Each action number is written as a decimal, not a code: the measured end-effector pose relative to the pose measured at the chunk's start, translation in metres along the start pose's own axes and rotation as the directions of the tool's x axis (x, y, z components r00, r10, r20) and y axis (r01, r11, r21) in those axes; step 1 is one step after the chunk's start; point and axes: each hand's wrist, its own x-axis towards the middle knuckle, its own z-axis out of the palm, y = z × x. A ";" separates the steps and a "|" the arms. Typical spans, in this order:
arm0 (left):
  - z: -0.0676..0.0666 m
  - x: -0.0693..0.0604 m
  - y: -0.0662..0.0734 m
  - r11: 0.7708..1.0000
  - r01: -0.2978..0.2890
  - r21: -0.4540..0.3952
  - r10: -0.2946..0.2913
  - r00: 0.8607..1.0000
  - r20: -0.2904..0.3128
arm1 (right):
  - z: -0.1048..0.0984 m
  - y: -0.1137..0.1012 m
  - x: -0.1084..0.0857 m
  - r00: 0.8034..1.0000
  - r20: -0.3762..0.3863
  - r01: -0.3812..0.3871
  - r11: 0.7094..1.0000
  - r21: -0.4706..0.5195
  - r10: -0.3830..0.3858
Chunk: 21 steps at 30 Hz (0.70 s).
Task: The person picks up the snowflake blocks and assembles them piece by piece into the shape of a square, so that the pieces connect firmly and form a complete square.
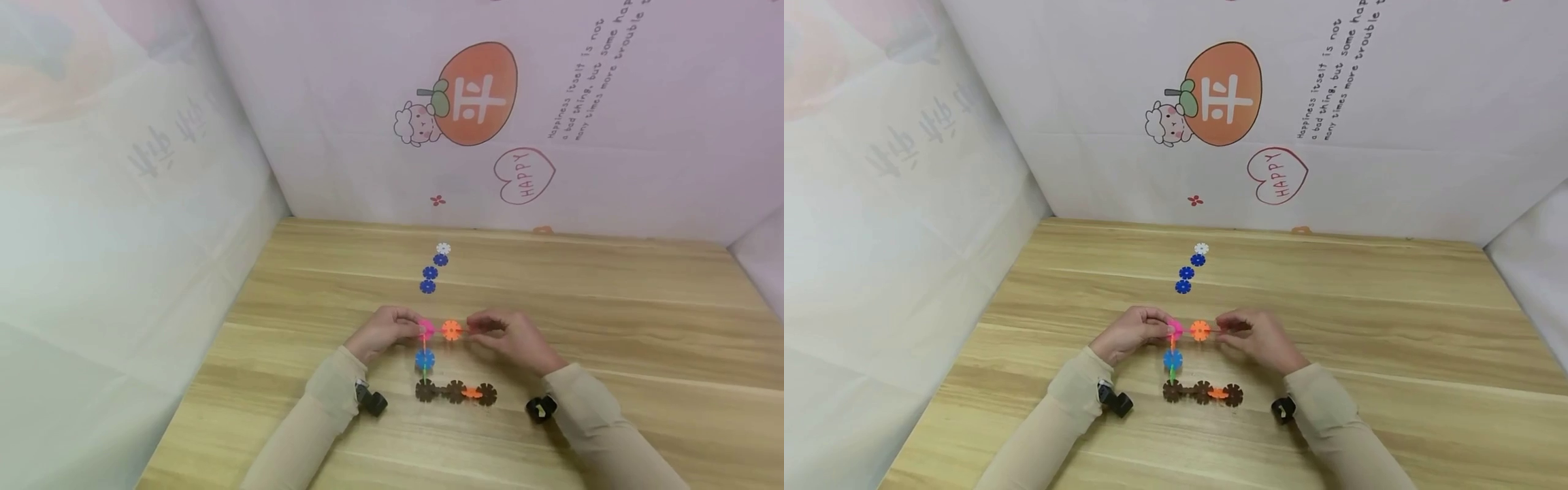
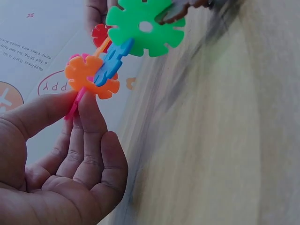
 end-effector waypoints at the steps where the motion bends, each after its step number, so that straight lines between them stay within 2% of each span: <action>1: -0.001 -0.001 0.000 1.000 0.000 -0.004 0.000 1.000 -0.007 | -0.001 0.002 0.001 1.000 0.011 -0.018 1.000 -0.008 0.018; 5: -0.005 -0.003 0.001 1.000 -0.001 -0.007 0.000 1.000 -0.028 | -0.005 0.009 0.008 0.996 0.041 -0.077 0.996 -0.043 0.078; 10: -0.008 -0.006 0.001 1.000 -0.012 0.010 0.012 0.999 -0.043 | -0.007 0.012 0.021 0.991 0.032 -0.125 0.991 -0.055 0.127; 21: -0.013 -0.010 -0.002 1.000 -0.002 0.014 0.002 0.999 -0.053 | 0.001 0.007 0.064 0.991 0.036 -0.126 0.988 -0.092 0.129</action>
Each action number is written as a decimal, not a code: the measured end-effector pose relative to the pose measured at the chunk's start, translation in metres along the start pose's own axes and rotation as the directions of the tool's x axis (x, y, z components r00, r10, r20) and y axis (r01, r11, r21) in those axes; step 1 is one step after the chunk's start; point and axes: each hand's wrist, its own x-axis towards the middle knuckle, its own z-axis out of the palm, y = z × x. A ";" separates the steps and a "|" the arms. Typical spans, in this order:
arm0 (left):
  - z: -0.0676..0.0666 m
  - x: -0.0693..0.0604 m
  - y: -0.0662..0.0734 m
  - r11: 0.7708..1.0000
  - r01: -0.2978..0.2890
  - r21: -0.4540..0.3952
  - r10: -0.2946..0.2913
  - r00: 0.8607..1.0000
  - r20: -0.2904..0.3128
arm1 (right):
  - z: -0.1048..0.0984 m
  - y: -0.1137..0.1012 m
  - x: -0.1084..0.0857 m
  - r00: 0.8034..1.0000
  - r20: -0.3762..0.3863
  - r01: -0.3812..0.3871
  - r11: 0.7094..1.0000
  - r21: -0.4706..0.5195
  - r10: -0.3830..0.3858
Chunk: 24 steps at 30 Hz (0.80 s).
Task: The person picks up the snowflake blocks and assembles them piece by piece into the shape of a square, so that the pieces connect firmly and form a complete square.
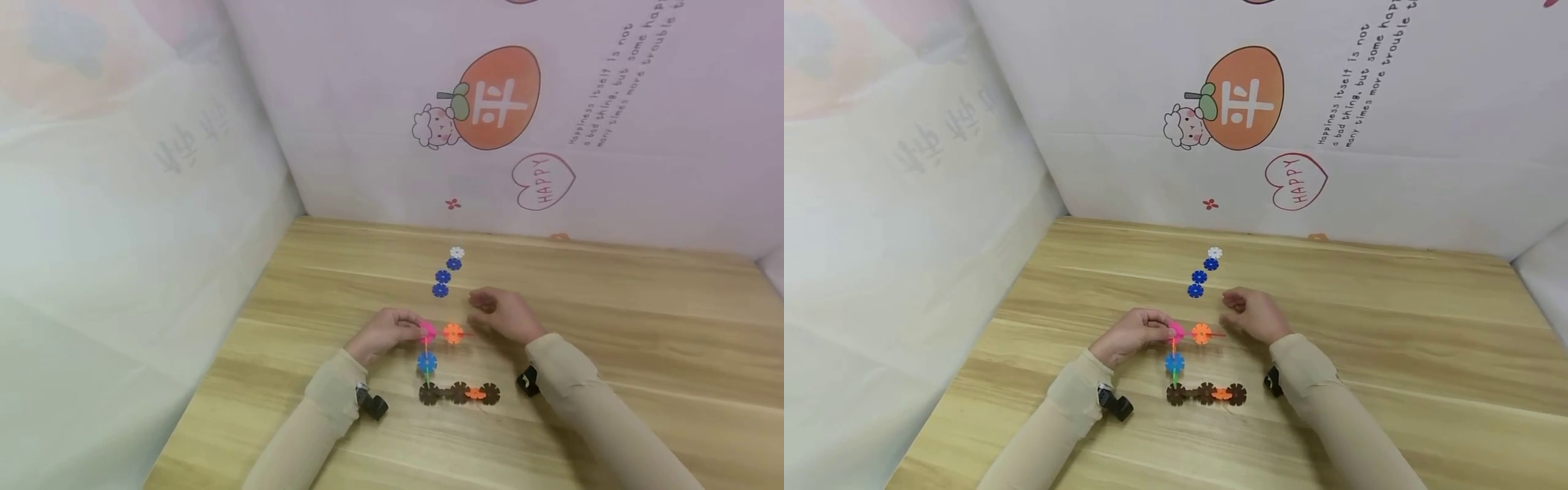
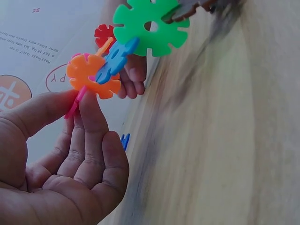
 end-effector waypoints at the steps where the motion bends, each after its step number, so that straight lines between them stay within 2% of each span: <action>1: 0.000 0.000 0.000 1.000 0.005 -0.004 -0.005 1.000 -0.001 | 0.001 -0.002 0.004 1.000 0.003 -0.005 1.000 0.006 0.005; 6: -0.003 0.002 -0.003 1.000 0.020 0.002 -0.020 1.000 -0.005 | 0.005 -0.012 0.020 1.000 0.008 0.005 1.000 0.027 -0.006; 11: -0.004 0.002 -0.002 1.000 0.007 -0.003 -0.007 1.000 0.008 | 0.010 -0.018 0.032 1.000 -0.003 0.019 0.999 0.037 -0.018; 17: -0.005 0.000 -0.001 1.000 -0.011 0.008 0.011 1.000 -0.007 | 0.015 -0.025 0.047 0.999 0.006 0.037 0.999 0.029 -0.038; 24: -0.007 -0.002 0.001 1.000 -0.013 0.020 0.013 1.000 -0.023 | 0.020 -0.030 0.063 0.997 0.018 0.072 0.996 -0.061 -0.071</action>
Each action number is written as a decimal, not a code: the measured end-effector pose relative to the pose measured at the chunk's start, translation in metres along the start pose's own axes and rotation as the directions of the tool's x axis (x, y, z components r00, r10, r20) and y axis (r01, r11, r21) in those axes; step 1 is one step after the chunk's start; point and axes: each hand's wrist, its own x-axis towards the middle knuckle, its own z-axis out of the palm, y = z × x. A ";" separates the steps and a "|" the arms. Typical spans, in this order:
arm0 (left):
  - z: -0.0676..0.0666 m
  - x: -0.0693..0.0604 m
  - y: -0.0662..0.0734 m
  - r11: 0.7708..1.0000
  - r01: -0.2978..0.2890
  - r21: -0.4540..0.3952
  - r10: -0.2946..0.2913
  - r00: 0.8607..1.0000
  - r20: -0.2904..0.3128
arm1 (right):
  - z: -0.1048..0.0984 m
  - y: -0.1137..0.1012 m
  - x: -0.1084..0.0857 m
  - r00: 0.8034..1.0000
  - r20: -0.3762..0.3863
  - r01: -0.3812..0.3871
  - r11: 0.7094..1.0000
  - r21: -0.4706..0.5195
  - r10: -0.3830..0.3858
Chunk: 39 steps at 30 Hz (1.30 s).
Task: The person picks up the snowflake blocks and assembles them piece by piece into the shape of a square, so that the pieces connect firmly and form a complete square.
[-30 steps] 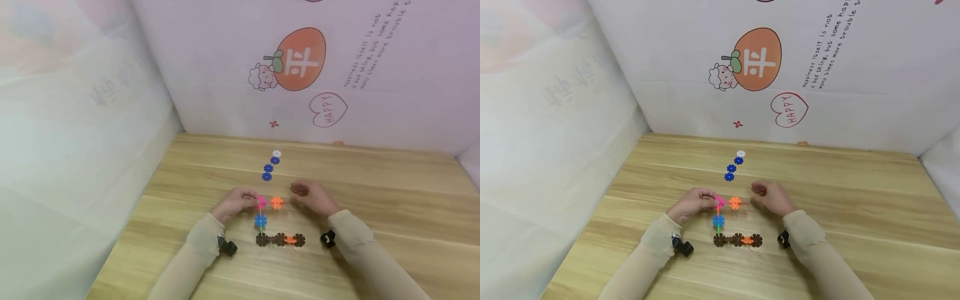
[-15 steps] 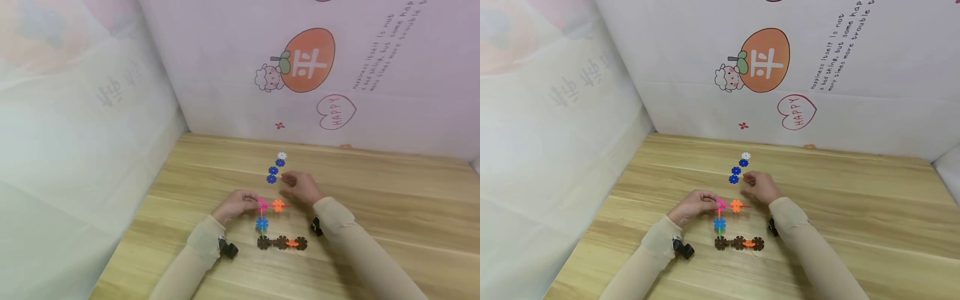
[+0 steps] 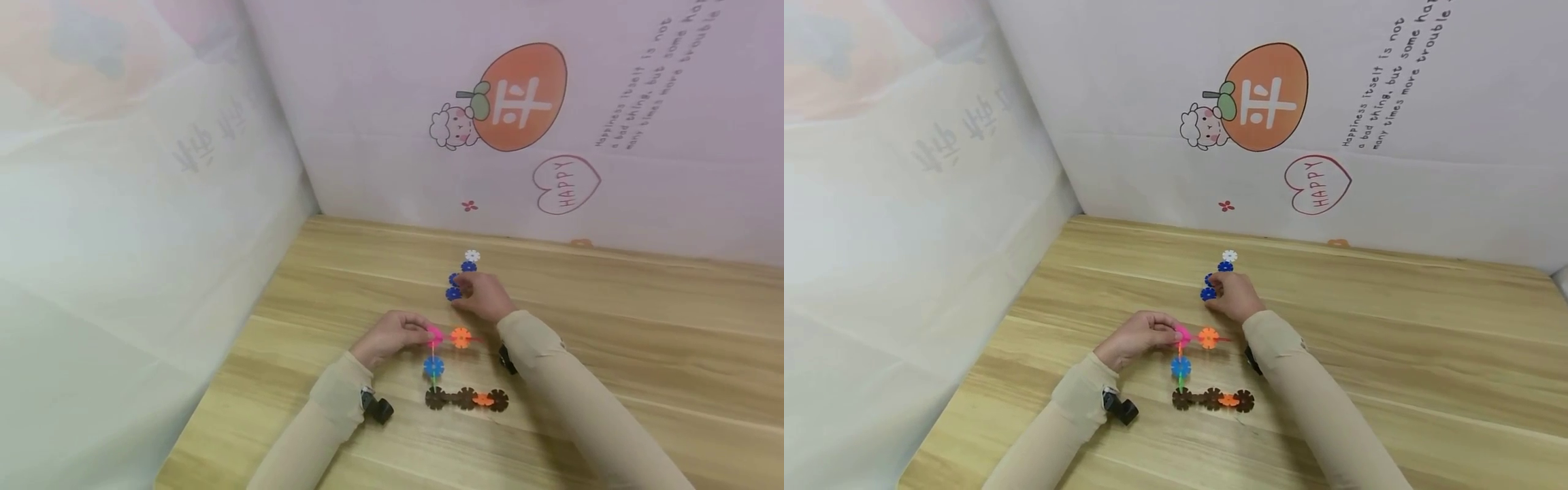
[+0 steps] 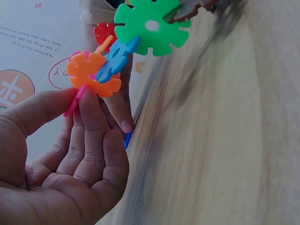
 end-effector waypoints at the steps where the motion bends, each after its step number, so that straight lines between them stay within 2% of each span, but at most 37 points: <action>1: 0.000 0.000 0.001 1.000 -0.001 0.003 0.001 1.000 0.001 | 0.000 0.000 0.001 1.000 -0.002 0.007 1.000 -0.014 -0.007; 8: 0.000 0.000 0.003 1.000 0.002 0.005 -0.002 1.000 0.003 | 0.004 -0.001 0.005 0.999 -0.017 0.046 0.997 -0.065 -0.047; 15: 0.000 0.001 0.001 1.000 0.009 -0.010 -0.009 1.000 0.008 | 0.005 -0.002 0.003 0.997 0.000 0.074 0.991 -0.109 -0.075; 21: 0.000 0.000 0.002 1.000 0.004 0.002 -0.004 1.000 0.004 | 0.005 -0.003 0.002 0.992 0.016 0.128 0.977 -0.169 -0.127; 27: 0.001 -0.001 0.002 1.000 0.001 -0.017 -0.001 1.000 0.007 | 0.002 -0.003 -0.001 0.987 -0.008 0.157 0.967 -0.199 -0.162; 30: 0.001 0.000 0.002 1.000 0.008 -0.018 -0.008 1.000 0.004 | -0.001 0.001 -0.003 0.989 -0.049 0.130 0.974 -0.186 -0.142; 34: 0.001 0.000 0.002 1.000 0.021 -0.016 -0.021 1.000 0.004 | -0.008 0.011 -0.010 0.994 -0.090 0.057 0.991 -0.119 -0.068; 39: 0.001 -0.002 0.002 0.999 0.030 -0.023 -0.030 1.000 0.009 | -0.019 0.024 -0.029 0.997 -0.072 -0.027 1.000 -0.006 0.026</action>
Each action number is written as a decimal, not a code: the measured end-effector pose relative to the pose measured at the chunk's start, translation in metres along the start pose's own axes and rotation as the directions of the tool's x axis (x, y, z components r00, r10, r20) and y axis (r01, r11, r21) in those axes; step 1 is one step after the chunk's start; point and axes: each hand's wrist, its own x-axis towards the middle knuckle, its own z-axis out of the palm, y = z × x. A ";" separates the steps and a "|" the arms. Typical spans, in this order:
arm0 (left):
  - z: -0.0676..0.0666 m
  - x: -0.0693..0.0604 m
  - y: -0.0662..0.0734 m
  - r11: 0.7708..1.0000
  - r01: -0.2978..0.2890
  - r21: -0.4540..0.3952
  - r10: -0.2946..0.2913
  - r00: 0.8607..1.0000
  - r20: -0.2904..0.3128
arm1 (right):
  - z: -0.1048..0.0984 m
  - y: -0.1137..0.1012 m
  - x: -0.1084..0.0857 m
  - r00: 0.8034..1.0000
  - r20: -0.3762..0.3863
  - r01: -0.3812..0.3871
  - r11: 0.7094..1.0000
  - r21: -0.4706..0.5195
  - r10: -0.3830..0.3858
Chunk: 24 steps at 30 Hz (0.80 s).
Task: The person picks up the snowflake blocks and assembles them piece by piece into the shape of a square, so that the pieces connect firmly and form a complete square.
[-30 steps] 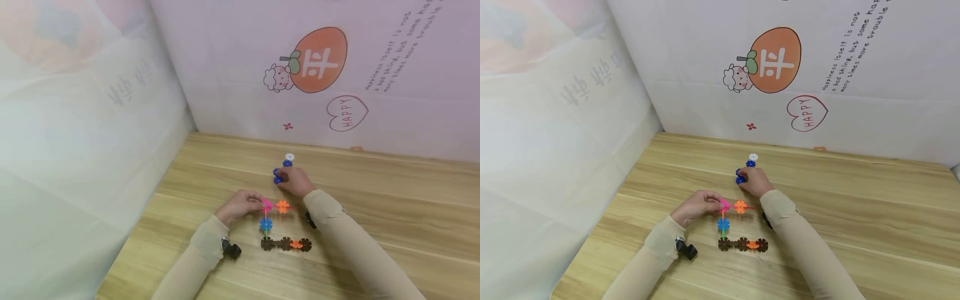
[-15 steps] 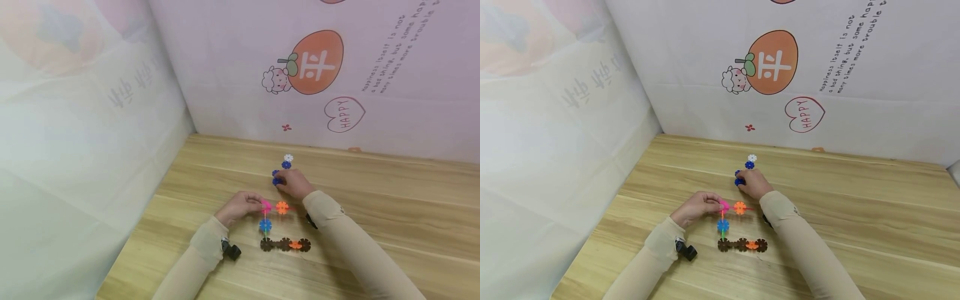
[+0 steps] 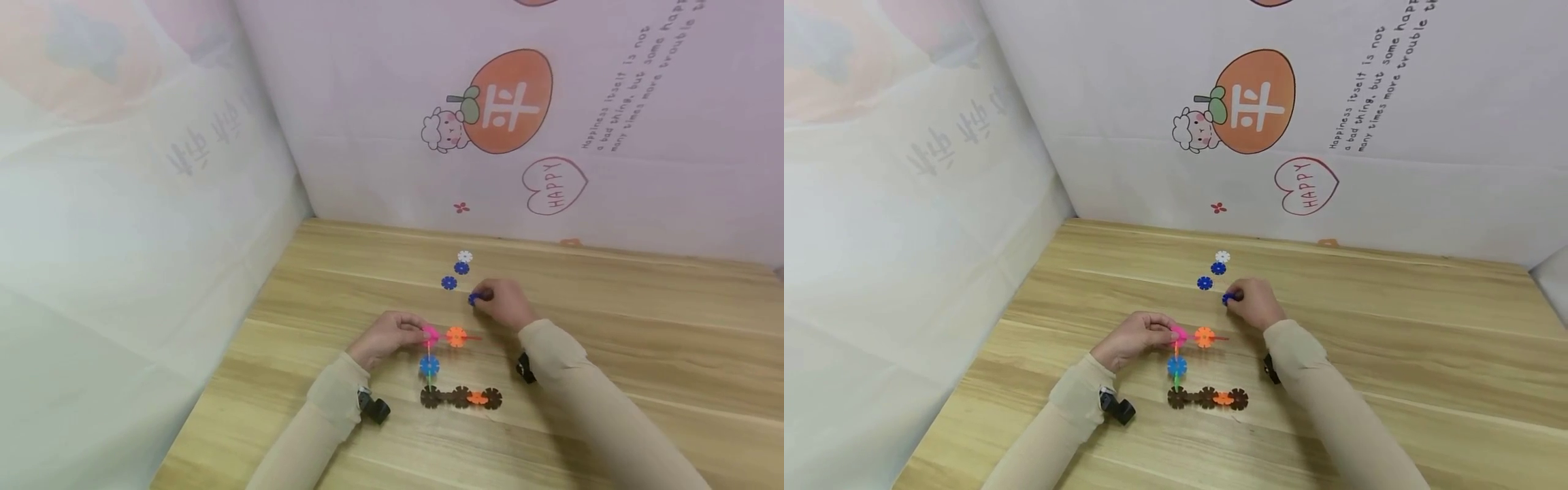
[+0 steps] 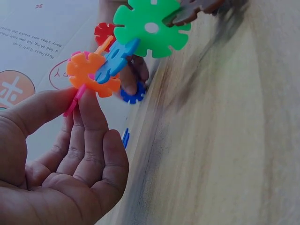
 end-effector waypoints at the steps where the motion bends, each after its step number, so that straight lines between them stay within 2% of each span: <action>1: 0.000 0.000 0.000 1.000 -0.001 -0.001 0.001 1.000 0.001 | -0.003 0.002 -0.005 1.000 0.007 -0.023 1.000 0.020 0.023; 5: 0.001 -0.001 0.002 1.000 -0.005 -0.008 0.005 1.000 0.000 | -0.014 0.009 -0.029 0.995 0.044 -0.096 0.992 0.076 0.093; 7: 0.002 -0.001 0.002 1.000 -0.008 -0.007 0.008 1.000 0.001 | -0.017 0.011 -0.041 0.988 0.080 -0.146 0.977 0.158 0.135; 9: 0.003 0.000 0.002 1.000 -0.009 -0.002 0.009 1.000 0.006 | -0.019 0.014 -0.053 0.976 0.123 -0.206 0.938 0.278 0.178; 12: 0.005 0.001 0.001 1.000 -0.010 0.002 0.010 1.000 0.011 | -0.019 0.016 -0.068 0.955 0.199 -0.290 0.838 0.463 0.221; 13: 0.005 0.001 0.001 1.000 -0.010 0.003 0.010 1.000 0.012 | -0.019 0.016 -0.073 0.950 0.221 -0.306 0.808 0.504 0.222; 16: 0.006 0.003 0.001 1.000 -0.010 -0.011 0.010 1.000 0.017 | -0.019 0.014 -0.084 0.939 0.256 -0.340 0.742 0.578 0.231; 18: 0.007 0.004 0.001 1.000 -0.016 -0.007 0.016 1.000 0.020 | -0.018 0.012 -0.090 0.940 0.263 -0.337 0.718 0.609 0.219; 20: 0.008 0.004 0.001 1.000 -0.020 -0.009 0.021 0.999 0.027 | -0.018 0.011 -0.094 0.940 0.265 -0.338 0.682 0.649 0.213; 24: 0.011 0.005 0.002 1.000 -0.026 -0.009 0.026 0.999 0.035 | -0.018 0.008 -0.100 0.948 0.257 -0.314 0.660 0.683 0.186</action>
